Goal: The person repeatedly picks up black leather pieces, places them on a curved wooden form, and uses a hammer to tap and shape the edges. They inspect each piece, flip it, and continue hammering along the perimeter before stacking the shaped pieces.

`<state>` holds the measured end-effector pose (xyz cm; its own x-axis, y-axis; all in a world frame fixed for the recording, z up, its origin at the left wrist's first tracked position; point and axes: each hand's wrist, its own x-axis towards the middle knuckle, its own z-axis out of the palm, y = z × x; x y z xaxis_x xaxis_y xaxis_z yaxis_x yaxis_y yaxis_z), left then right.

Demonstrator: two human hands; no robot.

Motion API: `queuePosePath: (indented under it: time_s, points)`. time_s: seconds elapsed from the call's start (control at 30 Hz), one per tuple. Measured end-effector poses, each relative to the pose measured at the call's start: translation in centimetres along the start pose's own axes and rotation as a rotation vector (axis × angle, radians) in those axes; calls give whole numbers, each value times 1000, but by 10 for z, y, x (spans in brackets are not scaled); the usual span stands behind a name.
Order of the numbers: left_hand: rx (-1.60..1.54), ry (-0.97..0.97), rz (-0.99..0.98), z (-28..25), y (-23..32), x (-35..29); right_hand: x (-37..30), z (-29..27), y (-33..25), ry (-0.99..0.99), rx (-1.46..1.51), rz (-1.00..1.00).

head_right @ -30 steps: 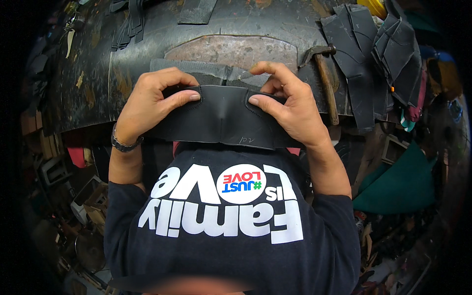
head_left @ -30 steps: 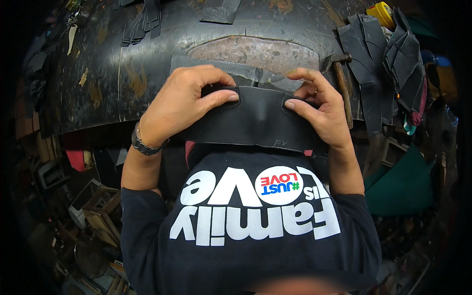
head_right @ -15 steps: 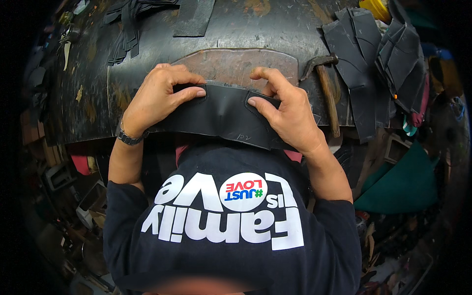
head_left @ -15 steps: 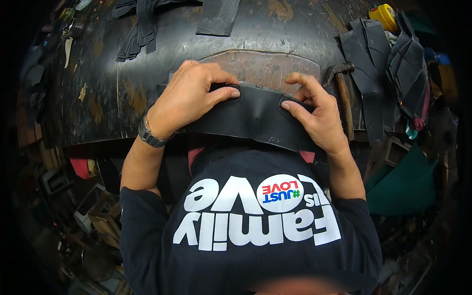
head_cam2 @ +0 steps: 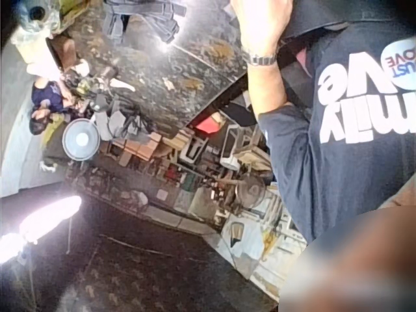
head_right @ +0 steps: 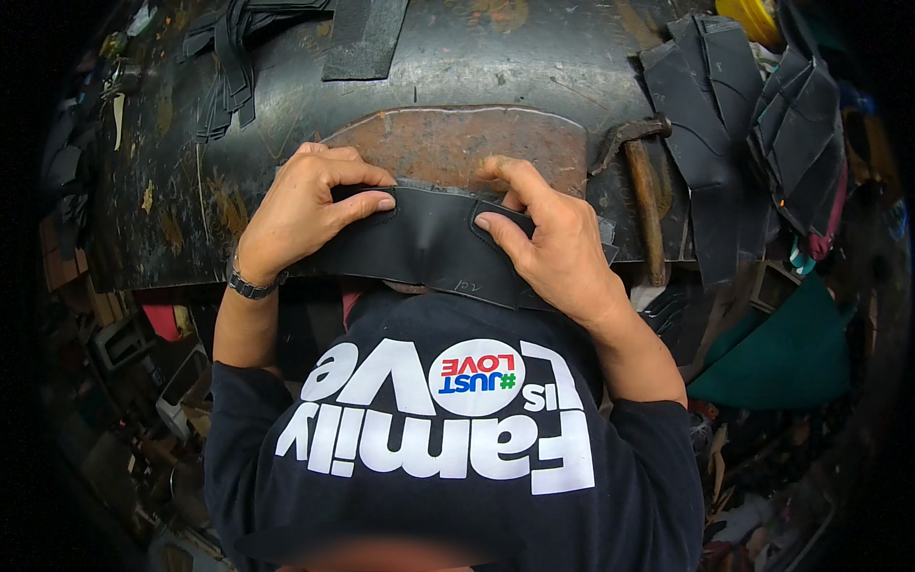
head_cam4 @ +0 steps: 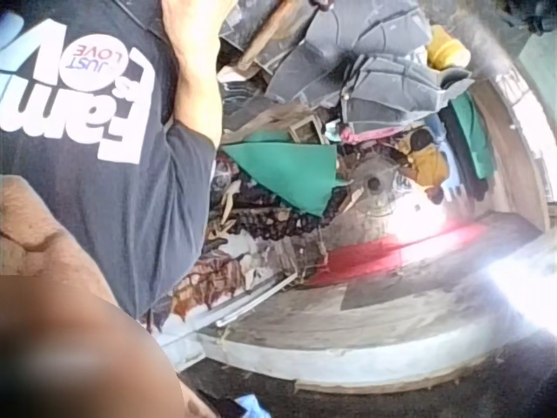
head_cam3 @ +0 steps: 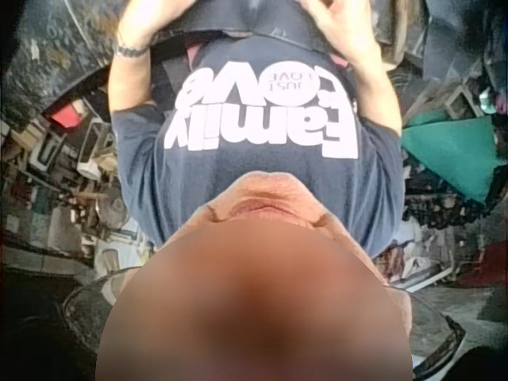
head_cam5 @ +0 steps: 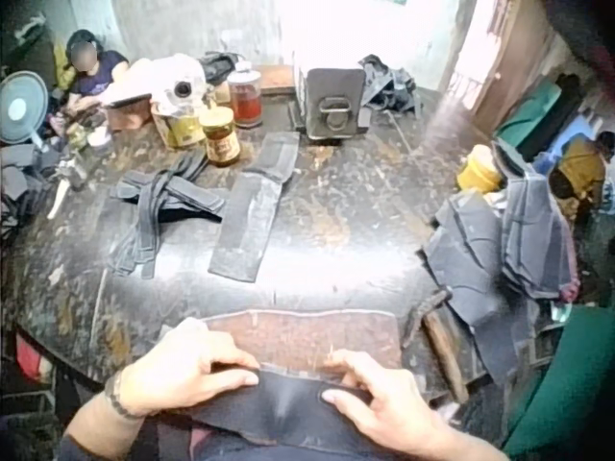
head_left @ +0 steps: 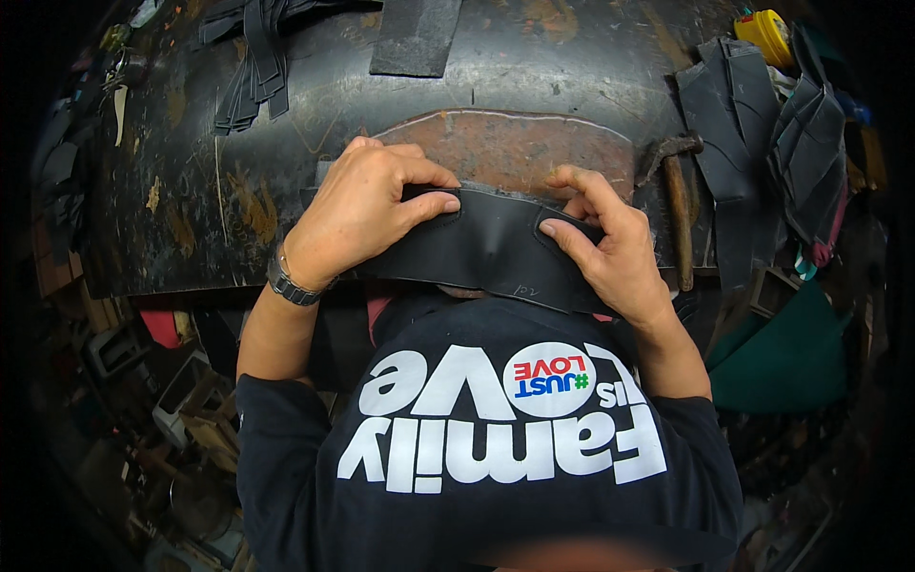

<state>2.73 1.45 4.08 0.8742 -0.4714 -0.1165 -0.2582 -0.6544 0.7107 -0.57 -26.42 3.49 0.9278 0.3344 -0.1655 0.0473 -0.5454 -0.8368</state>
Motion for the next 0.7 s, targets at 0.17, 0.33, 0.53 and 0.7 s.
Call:
queuePosePath:
  time_s: [0.17, 0.33, 0.53, 0.7]
  points:
    - [18, 15, -8, 1, 1, 2, 4, -1, -1, -10, 25, 14]
    - [45, 28, -24, 2, 4, 2, 6, -3, 0, -23, -5, -14]
    - [194, 9, -22, 3, 14, 4, 8, -5, 1, -14, -2, 2]
    - [341, 108, 64, 1, 15, 11, 12, -3, -1, -29, -57, 4]
